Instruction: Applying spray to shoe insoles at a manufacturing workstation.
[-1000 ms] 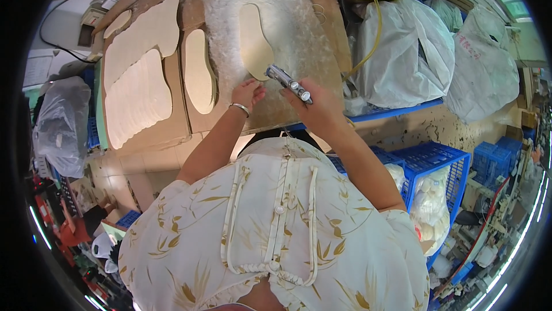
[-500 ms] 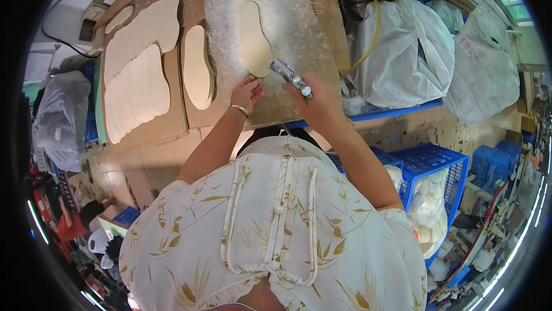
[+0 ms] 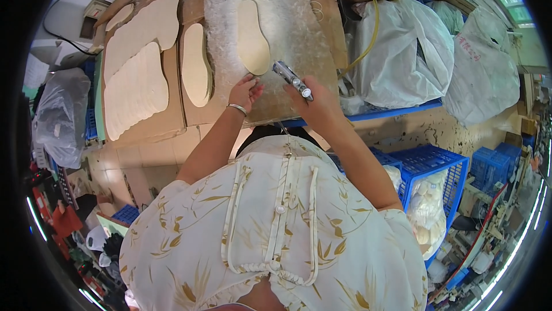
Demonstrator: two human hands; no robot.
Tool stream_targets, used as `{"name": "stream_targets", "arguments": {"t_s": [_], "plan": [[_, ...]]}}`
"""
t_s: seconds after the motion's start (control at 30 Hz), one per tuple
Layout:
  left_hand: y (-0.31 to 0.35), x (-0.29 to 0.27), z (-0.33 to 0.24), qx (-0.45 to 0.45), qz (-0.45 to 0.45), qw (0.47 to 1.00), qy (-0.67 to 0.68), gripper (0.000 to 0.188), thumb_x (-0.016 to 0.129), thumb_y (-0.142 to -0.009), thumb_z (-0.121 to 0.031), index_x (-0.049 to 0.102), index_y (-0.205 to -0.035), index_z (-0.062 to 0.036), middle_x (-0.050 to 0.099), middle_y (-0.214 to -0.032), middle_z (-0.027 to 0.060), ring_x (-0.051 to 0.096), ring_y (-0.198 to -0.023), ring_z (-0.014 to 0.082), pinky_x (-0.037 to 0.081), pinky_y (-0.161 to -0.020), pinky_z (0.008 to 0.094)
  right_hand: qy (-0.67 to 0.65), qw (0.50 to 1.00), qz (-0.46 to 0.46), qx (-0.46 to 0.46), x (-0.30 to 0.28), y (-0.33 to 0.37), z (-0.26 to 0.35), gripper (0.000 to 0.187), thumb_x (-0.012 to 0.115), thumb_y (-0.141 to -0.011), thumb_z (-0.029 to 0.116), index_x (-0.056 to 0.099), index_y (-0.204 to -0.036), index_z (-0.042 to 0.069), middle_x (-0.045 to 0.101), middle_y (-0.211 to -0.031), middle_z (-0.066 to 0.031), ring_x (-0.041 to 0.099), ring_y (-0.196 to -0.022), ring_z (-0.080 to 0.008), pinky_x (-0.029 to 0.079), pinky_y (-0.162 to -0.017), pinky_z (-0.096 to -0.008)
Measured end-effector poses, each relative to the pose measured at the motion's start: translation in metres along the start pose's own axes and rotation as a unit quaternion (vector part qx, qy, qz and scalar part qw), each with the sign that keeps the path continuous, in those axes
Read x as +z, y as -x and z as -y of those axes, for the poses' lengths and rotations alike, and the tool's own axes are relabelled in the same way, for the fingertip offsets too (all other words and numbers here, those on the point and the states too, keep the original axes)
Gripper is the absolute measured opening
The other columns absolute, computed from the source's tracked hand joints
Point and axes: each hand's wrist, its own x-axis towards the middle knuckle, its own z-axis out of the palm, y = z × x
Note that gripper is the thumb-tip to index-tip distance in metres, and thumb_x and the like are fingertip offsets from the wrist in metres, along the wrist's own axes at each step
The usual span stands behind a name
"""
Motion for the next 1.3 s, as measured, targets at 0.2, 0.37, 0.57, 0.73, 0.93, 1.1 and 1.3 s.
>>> {"name": "stream_targets", "arguments": {"t_s": [0.2,0.37,0.57,0.73,0.93,1.1,1.3], "plan": [[0.002,0.003,-0.001,-0.002,-0.007,1.0,0.003,0.041,0.054,-0.088,-0.002,0.046,-0.127,-0.0063,0.062,-0.103,0.0087,0.067,-0.079,0.0252,0.055,-0.06,0.032,-0.02,0.999,0.022,-0.044,0.001,0.003,-0.008,0.028,0.063,-0.088,0.031,0.057,-0.085,0.004,0.054,-0.063,-0.0147,0.049,-0.054,-0.0312,0.038,-0.052,-0.0397],[0.002,-0.001,-0.001,-0.001,0.016,1.0,-0.009,0.04,0.054,-0.089,-0.004,0.045,-0.128,-0.0064,0.061,-0.104,0.0083,0.066,-0.085,0.0247,0.056,-0.065,0.0316,0.016,0.997,0.025,-0.072,-0.002,0.01,0.001,0.025,0.064,-0.088,0.028,0.058,-0.087,0.004,0.052,-0.059,-0.0146,0.048,-0.052,-0.0308,0.038,-0.051,-0.0391],[0.001,-0.002,-0.001,-0.006,0.009,1.0,-0.008,0.041,0.054,-0.088,-0.004,0.046,-0.128,-0.0072,0.062,-0.101,0.0076,0.066,-0.081,0.0246,0.056,-0.064,0.0323,0.03,0.999,0.039,0.002,-0.001,0.008,-0.008,0.022,0.063,-0.089,0.024,0.061,-0.096,0.002,0.054,-0.069,-0.0087,0.047,-0.062,-0.0187,0.041,-0.059,-0.0325],[0.002,-0.001,-0.003,-0.014,-0.006,1.0,-0.004,0.04,0.054,-0.088,-0.005,0.047,-0.128,-0.0076,0.062,-0.099,0.0077,0.066,-0.077,0.0246,0.056,-0.062,0.0329,-0.011,0.999,0.024,-0.033,0.005,0.012,-0.006,0.026,0.065,-0.088,0.027,0.057,-0.088,0.002,0.054,-0.063,-0.0164,0.05,-0.055,-0.0322,0.04,-0.054,-0.0397],[0.003,-0.002,-0.003,-0.013,0.004,1.0,-0.005,0.039,0.053,-0.088,-0.005,0.048,-0.127,-0.0075,0.061,-0.098,0.0083,0.066,-0.075,0.0238,0.057,-0.061,0.0324,0.023,0.998,0.045,-0.029,0.002,0.016,-0.007,0.024,0.064,-0.088,0.027,0.058,-0.091,0.004,0.056,-0.065,-0.018,0.052,-0.058,-0.035,0.041,-0.055,-0.0404],[0.004,-0.002,-0.005,-0.011,0.001,1.0,-0.012,0.039,0.053,-0.088,-0.005,0.048,-0.126,-0.0069,0.061,-0.098,0.0084,0.066,-0.076,0.0236,0.056,-0.061,0.032,0.018,1.0,0.016,-0.017,0.005,0.016,-0.012,0.024,0.064,-0.088,0.028,0.059,-0.091,0.004,0.056,-0.065,-0.0185,0.052,-0.058,-0.0357,0.041,-0.055,-0.0405],[0.004,0.0,-0.004,-0.005,0.0,1.0,-0.003,0.037,0.056,-0.087,-0.005,0.049,-0.124,-0.0065,0.061,-0.097,0.0083,0.066,-0.074,0.0231,0.056,-0.058,0.0304,0.029,0.999,0.012,-0.024,0.002,0.004,-0.015,0.029,0.064,-0.088,0.031,0.058,-0.09,0.003,0.058,-0.066,-0.0186,0.053,-0.058,-0.035,0.04,-0.054,-0.0409]]}}
